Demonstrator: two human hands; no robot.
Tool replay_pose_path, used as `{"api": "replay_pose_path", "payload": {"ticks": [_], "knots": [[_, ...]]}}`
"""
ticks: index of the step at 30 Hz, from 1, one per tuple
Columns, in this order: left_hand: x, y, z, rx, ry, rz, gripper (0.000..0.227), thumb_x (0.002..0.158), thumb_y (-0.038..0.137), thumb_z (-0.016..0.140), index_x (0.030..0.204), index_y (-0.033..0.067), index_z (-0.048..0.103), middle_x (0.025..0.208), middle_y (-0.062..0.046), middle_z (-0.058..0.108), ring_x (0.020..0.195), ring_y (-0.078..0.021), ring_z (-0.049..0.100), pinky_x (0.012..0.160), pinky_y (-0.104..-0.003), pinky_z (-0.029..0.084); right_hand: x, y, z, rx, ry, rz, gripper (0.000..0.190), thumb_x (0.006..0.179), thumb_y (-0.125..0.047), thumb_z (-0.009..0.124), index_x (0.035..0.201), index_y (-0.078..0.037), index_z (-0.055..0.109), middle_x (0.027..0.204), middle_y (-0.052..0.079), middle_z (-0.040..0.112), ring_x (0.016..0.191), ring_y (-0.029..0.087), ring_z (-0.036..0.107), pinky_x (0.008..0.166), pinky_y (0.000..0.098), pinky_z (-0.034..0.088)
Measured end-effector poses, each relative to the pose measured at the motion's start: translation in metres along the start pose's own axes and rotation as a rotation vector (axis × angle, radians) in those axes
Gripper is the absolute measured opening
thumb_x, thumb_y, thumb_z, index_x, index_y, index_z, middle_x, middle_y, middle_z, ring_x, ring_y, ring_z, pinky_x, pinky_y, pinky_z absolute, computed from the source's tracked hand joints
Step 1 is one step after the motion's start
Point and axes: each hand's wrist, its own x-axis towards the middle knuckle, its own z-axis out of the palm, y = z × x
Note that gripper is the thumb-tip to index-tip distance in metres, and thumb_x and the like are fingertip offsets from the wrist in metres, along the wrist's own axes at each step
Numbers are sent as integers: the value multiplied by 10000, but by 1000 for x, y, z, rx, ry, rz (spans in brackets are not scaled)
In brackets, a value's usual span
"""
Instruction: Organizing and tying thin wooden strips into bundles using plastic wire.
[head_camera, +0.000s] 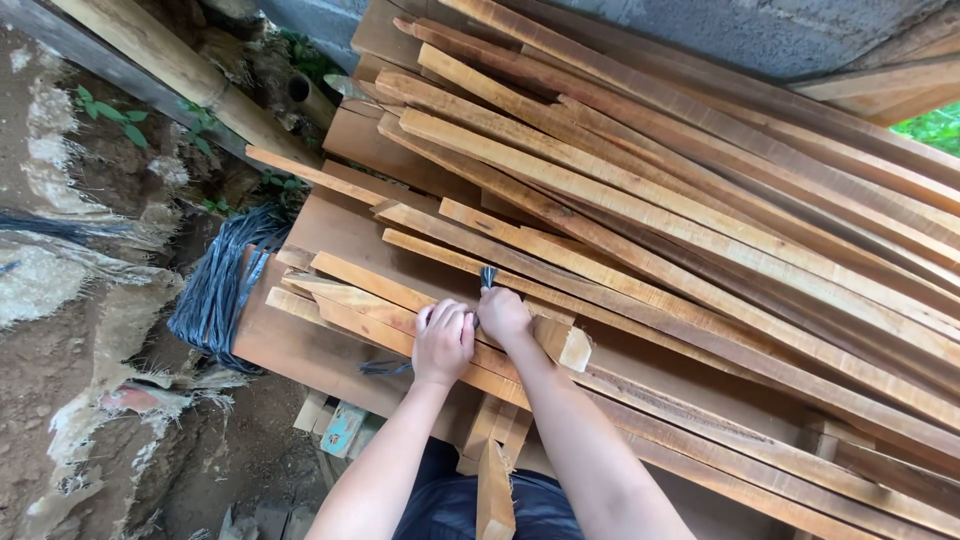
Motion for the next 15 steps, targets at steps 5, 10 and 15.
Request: {"api": "replay_pose_path", "payload": {"ticks": [5, 10, 15], "knots": [[5, -2, -8, -168, -2, -48, 250, 1053, 245, 536, 854, 139, 643, 1003, 18, 718, 1075, -182, 676, 1024, -383, 446, 18, 12, 26, 15, 34, -46, 476, 1069, -432, 376, 911, -114, 693, 781, 75, 717, 821, 370, 769, 716, 549, 620], [11, 24, -52, -516, -124, -264, 278, 1075, 169, 520, 921, 8, 686, 980, -149, 712, 1009, -372, 684, 902, -439, 542, 10, 2, 15, -168, 217, -296, 428, 1088, -304, 405, 860, -72, 682, 706, 73, 646, 660, 405, 744, 588, 567, 609], [12, 12, -59, -420, -532, -671, 376, 1009, 331, 557, 725, 167, 739, 774, -111, 751, 884, -366, 726, 813, -492, 555, -9, -20, -37, 431, -117, 79, 490, 1041, -457, 359, 824, -205, 717, 887, -5, 791, 1064, 301, 730, 945, 457, 574]]}}
